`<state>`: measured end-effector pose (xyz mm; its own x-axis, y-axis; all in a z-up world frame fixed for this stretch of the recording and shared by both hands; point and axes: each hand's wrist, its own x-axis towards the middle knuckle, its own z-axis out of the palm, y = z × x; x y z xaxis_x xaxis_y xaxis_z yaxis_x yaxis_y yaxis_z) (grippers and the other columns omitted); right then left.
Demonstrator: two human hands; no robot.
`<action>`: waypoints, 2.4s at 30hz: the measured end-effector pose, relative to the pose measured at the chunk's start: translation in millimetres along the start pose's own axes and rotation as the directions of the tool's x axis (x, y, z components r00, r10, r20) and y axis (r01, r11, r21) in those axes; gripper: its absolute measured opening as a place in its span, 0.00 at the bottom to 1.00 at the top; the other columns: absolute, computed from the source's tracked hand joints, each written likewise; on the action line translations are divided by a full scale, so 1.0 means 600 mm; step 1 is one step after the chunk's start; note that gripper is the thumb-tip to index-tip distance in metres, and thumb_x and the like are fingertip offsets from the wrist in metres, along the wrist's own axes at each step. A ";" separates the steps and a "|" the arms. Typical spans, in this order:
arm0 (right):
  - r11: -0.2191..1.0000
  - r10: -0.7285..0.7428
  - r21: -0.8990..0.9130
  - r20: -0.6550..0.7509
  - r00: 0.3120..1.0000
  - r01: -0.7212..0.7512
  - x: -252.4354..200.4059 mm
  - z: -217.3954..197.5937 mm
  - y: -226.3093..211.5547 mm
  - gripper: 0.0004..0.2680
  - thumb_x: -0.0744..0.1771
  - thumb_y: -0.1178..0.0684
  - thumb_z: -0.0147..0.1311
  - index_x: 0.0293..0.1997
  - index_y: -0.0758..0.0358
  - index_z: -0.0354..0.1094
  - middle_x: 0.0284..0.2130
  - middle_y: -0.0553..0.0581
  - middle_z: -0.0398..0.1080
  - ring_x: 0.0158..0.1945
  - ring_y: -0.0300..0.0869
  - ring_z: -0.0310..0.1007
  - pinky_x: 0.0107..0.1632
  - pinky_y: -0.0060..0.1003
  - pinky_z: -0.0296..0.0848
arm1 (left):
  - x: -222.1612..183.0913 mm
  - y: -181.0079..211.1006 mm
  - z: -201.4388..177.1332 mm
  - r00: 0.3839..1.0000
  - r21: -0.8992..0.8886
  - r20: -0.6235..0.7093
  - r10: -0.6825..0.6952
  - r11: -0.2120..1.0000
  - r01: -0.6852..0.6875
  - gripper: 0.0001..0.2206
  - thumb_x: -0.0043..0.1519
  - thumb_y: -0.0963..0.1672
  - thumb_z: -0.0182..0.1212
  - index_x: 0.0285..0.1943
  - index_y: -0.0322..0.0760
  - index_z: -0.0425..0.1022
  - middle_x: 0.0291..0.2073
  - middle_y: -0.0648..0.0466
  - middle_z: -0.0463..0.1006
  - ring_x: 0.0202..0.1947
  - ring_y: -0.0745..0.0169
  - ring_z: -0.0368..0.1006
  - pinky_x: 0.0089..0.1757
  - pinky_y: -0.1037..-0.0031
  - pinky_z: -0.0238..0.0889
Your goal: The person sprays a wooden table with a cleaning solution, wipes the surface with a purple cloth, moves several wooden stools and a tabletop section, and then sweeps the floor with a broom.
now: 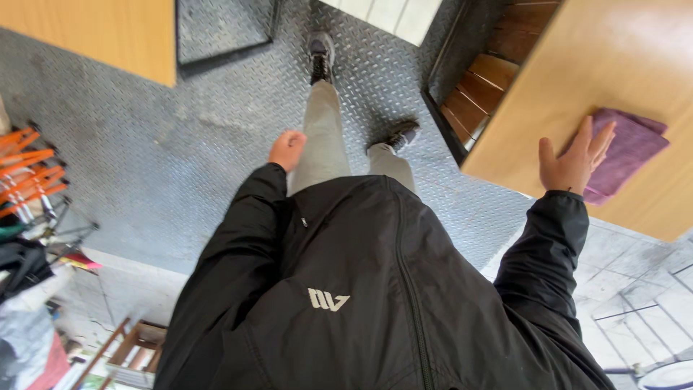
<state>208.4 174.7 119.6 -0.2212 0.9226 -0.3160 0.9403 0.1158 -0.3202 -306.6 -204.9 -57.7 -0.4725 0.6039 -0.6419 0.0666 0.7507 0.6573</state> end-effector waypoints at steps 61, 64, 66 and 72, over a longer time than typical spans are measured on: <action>0.709 -0.114 0.637 0.528 0.842 -0.304 0.090 0.293 -0.534 0.17 0.69 0.48 0.51 0.64 0.68 0.64 0.47 0.60 0.76 0.45 0.41 0.77 0.49 0.36 0.75 | 0.329 0.273 -0.282 0.864 -0.149 0.455 0.216 0.975 -0.165 0.23 0.67 0.44 0.57 0.71 0.28 0.64 0.67 0.42 0.71 0.66 0.55 0.68 0.61 0.68 0.61; 0.712 -0.206 0.667 0.500 0.841 -0.222 0.101 0.277 -0.614 0.18 0.70 0.47 0.51 0.64 0.68 0.62 0.51 0.59 0.74 0.48 0.42 0.78 0.51 0.36 0.74 | 0.328 0.293 -0.345 0.857 -0.302 0.409 0.312 0.933 -0.196 0.24 0.68 0.44 0.56 0.72 0.28 0.61 0.66 0.42 0.70 0.67 0.55 0.66 0.61 0.67 0.61; 0.750 -0.274 0.647 0.493 0.825 -0.137 0.122 0.274 -0.661 0.18 0.70 0.46 0.52 0.64 0.68 0.63 0.52 0.62 0.75 0.49 0.43 0.78 0.51 0.37 0.74 | 0.351 0.311 -0.379 0.877 -0.408 0.310 0.367 0.885 -0.226 0.24 0.67 0.44 0.57 0.71 0.28 0.62 0.64 0.41 0.73 0.65 0.55 0.68 0.60 0.67 0.62; 0.809 -0.339 0.588 0.431 0.836 0.025 0.124 0.215 -0.703 0.17 0.70 0.46 0.51 0.62 0.67 0.65 0.52 0.60 0.74 0.50 0.43 0.77 0.50 0.35 0.75 | 0.338 0.283 -0.411 0.909 -0.469 0.121 0.400 0.830 -0.303 0.22 0.68 0.44 0.56 0.69 0.25 0.65 0.61 0.41 0.75 0.62 0.56 0.71 0.60 0.69 0.64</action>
<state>-237.9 147.3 115.9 -0.6154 0.5735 -0.5407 0.6029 -0.0995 -0.7916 -607.6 -21.3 21.1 -0.2968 0.8812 -0.3680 -0.2138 0.3143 0.9249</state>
